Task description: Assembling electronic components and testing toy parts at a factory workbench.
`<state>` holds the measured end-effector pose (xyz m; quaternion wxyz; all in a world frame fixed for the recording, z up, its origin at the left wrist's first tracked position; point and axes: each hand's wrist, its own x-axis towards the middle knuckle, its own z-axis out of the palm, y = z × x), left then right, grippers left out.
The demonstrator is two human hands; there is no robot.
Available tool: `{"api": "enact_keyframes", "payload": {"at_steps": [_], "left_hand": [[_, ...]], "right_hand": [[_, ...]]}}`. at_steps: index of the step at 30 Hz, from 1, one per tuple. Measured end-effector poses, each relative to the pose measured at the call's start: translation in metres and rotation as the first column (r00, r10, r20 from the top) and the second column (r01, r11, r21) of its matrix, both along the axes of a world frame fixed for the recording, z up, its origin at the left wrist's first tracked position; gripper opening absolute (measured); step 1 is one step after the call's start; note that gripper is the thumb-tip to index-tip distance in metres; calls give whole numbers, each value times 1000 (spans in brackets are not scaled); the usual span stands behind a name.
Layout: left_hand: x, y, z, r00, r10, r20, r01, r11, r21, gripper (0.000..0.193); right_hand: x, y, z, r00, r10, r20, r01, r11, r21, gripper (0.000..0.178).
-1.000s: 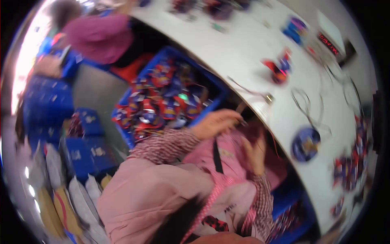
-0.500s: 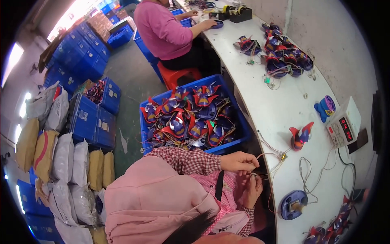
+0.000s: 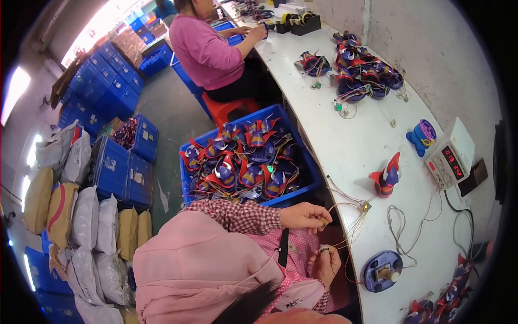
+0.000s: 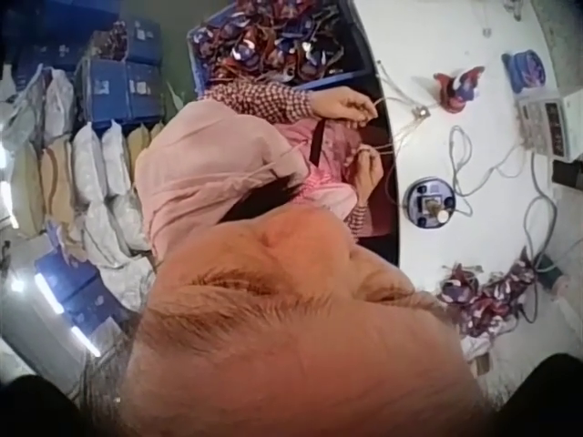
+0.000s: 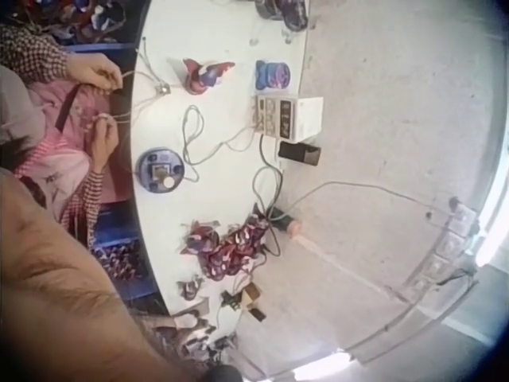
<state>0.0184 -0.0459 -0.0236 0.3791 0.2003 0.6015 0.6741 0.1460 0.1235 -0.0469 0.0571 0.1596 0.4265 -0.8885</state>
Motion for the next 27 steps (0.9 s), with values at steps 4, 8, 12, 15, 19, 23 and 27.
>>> {"api": "enact_keyframes", "payload": {"at_steps": [4,8,12,15,19,23,27], "left_hand": [[2,5,-1,998,14,-56,-16,1000,-26,25],[8,7,1,982,23,-188,-39,996,-83,25],[9,9,-5,969,83,-234,-92,995,-29,24],[10,11,-6,979,103,-178,-117,991,-70,23],[10,12,-4,976,109,-187,-126,989,-79,22],[12,12,-6,970,127,-205,-140,989,-46,21],[14,10,-10,976,147,-161,-156,987,-42,21]], "right_hand": [[5,1,-3,1000,-18,-14,18,999,-31,6],[4,1,-7,997,-22,-69,20,999,-32,6],[3,0,3,997,-21,-68,18,999,-34,7],[7,-1,5,997,-39,-69,37,999,-23,7],[11,1,7,992,-82,-100,83,997,4,8],[12,1,16,988,-87,-129,90,996,22,8],[13,-2,15,989,-78,-125,82,996,29,8]]}}
